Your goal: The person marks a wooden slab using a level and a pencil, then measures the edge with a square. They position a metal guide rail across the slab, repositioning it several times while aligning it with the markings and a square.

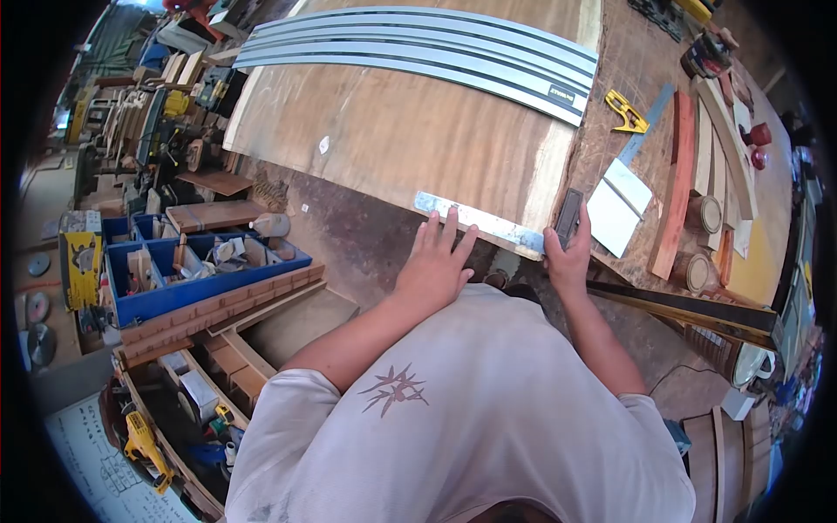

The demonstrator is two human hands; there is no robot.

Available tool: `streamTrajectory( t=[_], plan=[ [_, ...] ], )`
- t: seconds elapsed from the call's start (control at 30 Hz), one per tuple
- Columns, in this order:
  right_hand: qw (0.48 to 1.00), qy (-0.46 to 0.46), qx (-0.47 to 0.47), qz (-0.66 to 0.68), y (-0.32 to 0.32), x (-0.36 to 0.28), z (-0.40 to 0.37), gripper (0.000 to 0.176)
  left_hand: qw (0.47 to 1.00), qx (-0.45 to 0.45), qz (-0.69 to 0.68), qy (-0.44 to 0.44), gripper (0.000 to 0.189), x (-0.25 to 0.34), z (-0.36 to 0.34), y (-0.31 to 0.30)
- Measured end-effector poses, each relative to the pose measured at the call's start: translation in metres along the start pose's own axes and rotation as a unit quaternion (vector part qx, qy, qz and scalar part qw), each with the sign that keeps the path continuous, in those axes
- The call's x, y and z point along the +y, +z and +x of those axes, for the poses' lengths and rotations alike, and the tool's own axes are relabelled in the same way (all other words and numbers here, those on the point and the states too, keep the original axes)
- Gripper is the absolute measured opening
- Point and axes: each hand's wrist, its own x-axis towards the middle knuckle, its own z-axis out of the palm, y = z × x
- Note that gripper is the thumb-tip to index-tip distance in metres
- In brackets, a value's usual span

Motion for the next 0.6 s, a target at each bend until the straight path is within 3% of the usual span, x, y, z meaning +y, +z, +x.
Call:
streamTrajectory(
  t=[0.07,0.6],
  plan=[
    [0.999,0.041,-0.006,-0.013,-0.001,-0.004,0.0,0.072,1.0,-0.004,-0.001,-0.004,0.069,-0.001,0.0,0.0],
    [0.998,0.061,-0.006,-0.025,-0.003,-0.003,0.002,0.069,1.0,0.005,-0.019,0.01,0.069,-0.014,-0.006,0.004]
  ],
)
